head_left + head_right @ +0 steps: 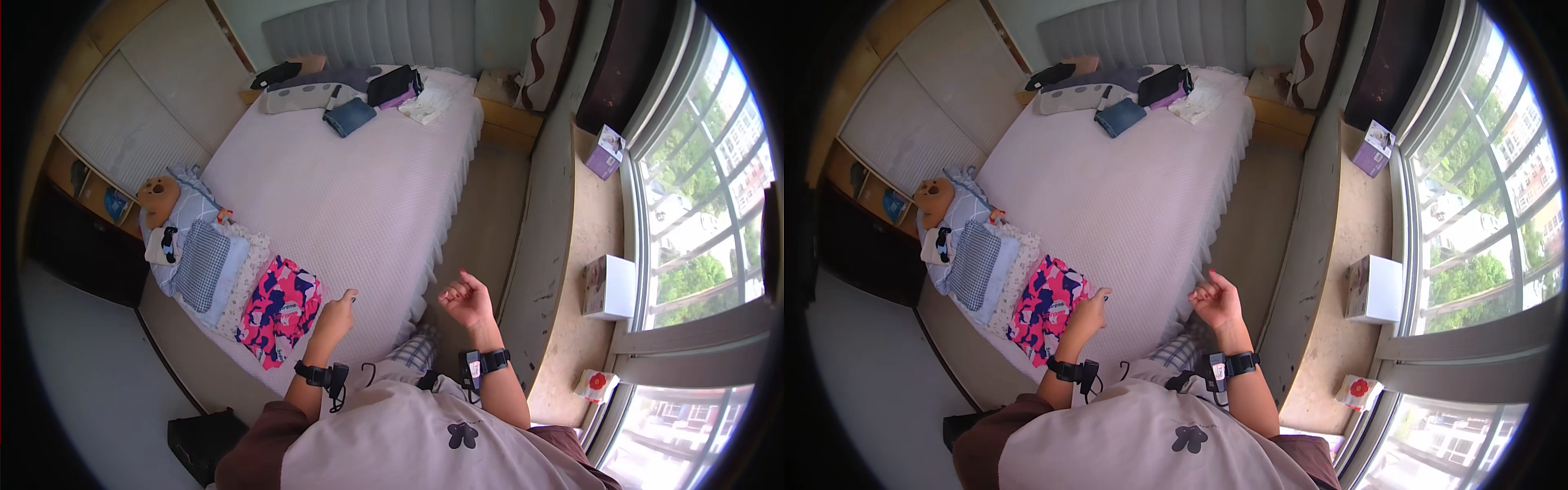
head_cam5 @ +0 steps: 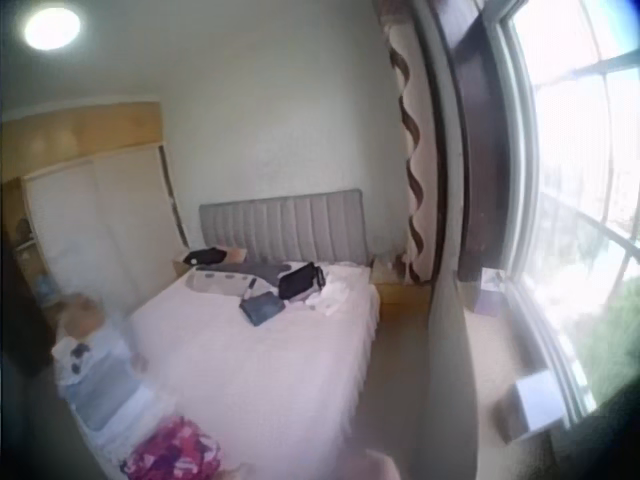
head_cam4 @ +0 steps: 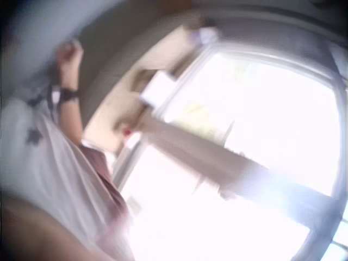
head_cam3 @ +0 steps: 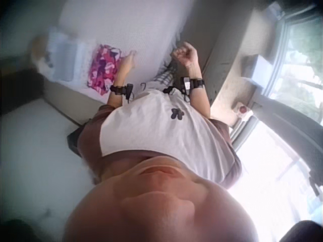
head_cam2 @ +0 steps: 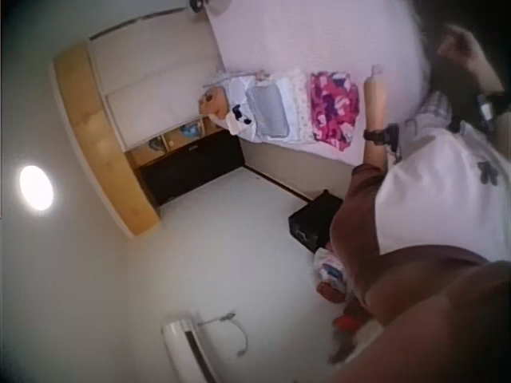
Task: The person organizes folded clothes on a bed and unpacks disposable undergarments from plastic packaging.
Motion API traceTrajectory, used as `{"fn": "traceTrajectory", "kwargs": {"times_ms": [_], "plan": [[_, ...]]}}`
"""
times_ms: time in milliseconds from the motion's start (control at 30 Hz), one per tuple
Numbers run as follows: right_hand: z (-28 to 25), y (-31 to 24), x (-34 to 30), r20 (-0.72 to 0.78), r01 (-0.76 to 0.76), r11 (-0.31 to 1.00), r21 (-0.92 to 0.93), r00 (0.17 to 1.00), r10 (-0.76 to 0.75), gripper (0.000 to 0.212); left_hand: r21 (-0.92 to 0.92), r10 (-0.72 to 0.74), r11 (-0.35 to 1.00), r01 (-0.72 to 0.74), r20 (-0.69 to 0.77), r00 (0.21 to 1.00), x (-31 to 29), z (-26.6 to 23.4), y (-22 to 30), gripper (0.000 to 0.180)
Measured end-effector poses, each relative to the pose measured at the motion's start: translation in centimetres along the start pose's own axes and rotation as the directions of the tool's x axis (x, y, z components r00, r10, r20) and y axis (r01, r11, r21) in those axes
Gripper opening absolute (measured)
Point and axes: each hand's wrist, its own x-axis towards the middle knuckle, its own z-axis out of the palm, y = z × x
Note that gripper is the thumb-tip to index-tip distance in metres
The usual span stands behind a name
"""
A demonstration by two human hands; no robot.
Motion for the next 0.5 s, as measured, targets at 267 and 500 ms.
{"fn": "traceTrajectory", "kwargs": {"times_ms": [267,500], "plan": [[5.7,-14.1,16.2,-0.185,0.181,0.898,-0.400,0.944,-0.272,0.025,-0.036,0.310,0.945,-0.324,-0.217,0.926,19.4,-5.2,3.7,0.045],[2.1,-29.4,24.0,-0.457,-0.201,0.590,-0.782,0.828,-0.324,0.017,-0.138,0.329,0.920,-0.368,-0.242,0.913,32.0,-8.0,3.8,0.026]]}}
